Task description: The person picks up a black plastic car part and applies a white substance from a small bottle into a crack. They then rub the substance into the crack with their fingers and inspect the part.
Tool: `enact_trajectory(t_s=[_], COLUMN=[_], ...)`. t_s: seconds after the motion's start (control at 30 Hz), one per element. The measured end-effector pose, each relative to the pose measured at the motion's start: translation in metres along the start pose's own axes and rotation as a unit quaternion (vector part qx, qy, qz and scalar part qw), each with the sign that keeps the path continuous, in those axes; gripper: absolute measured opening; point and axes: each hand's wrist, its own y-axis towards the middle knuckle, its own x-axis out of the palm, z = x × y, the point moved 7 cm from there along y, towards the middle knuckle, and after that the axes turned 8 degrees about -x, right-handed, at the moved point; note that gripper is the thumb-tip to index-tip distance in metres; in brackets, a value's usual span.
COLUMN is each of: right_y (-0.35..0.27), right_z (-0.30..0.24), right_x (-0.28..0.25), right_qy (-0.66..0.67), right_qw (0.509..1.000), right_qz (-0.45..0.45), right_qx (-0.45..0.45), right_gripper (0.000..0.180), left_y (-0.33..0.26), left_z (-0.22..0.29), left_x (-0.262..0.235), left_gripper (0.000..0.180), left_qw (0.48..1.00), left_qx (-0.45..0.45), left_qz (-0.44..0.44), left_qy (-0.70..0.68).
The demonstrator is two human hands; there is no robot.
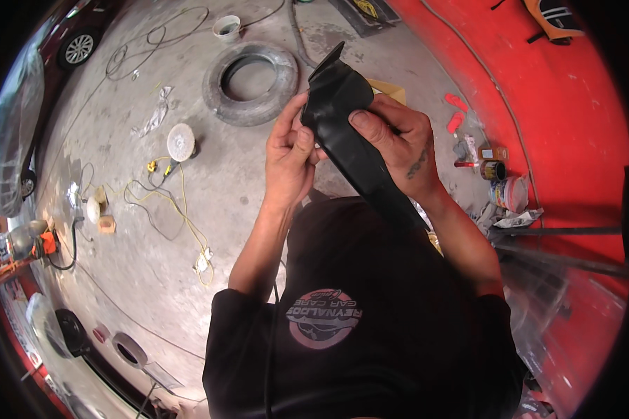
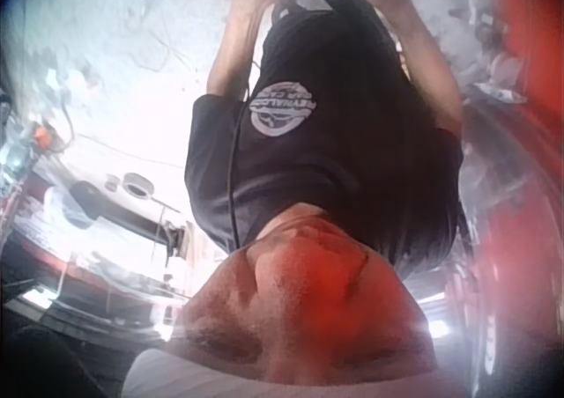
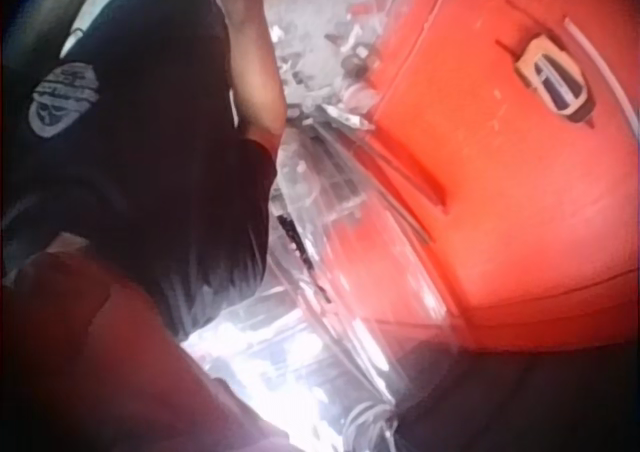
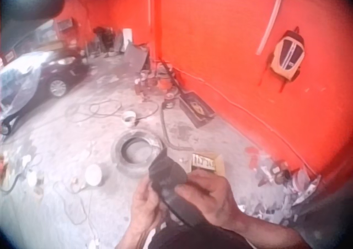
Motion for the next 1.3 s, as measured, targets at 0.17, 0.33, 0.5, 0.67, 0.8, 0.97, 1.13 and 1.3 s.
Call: enact_trajectory(t_s=[0.17, 0.33, 0.5, 0.67, 0.8, 0.97, 1.13, 1.3], right_y=[0.001, 0.002, 0.001, -0.004, -0.007, -0.009, -0.016, -0.017], right_z=[0.000, 0.000, 0.001, 0.012, 0.010, 0.004, 0.013, 0.020], right_x=[0.000, 0.000, -0.002, -0.001, 0.001, 0.002, 0.002, 0.002], right_qy=[0.017, 0.019, 0.004, 0.077, 0.085, 0.061, 0.111, 0.118], right_qw=[1.000, 1.000, 0.999, 0.994, 0.990, 0.988, 0.976, 0.971], right_qz=[-0.003, -0.012, -0.041, -0.053, -0.093, -0.142, -0.165, -0.195], right_qx=[0.005, -0.007, -0.009, 0.051, 0.065, 0.014, 0.085, 0.076], right_gripper=[0.025, 0.023, 0.021, 0.020, 0.021, 0.023, 0.023, 0.023], left_y=[0.001, 0.001, 0.005, 0.007, 0.012, 0.007, -0.008, -0.015], left_z=[-0.002, -0.002, 0.005, 0.019, 0.036, 0.049, 0.052, 0.053], left_x=[-0.004, -0.009, -0.024, -0.015, -0.016, 0.003, 0.012, 0.026], left_gripper=[0.054, 0.055, 0.065, 0.077, 0.081, 0.080, 0.071, 0.072], left_qw=[1.000, 1.000, 0.988, 0.976, 0.924, 0.862, 0.845, 0.853], left_qx=[-0.001, 0.001, 0.022, -0.031, 0.020, 0.042, -0.008, -0.011], left_qz=[-0.008, -0.016, -0.056, -0.092, -0.127, -0.197, -0.184, -0.189], left_qy=[-0.006, 0.005, 0.144, 0.195, 0.359, 0.466, 0.502, 0.486])
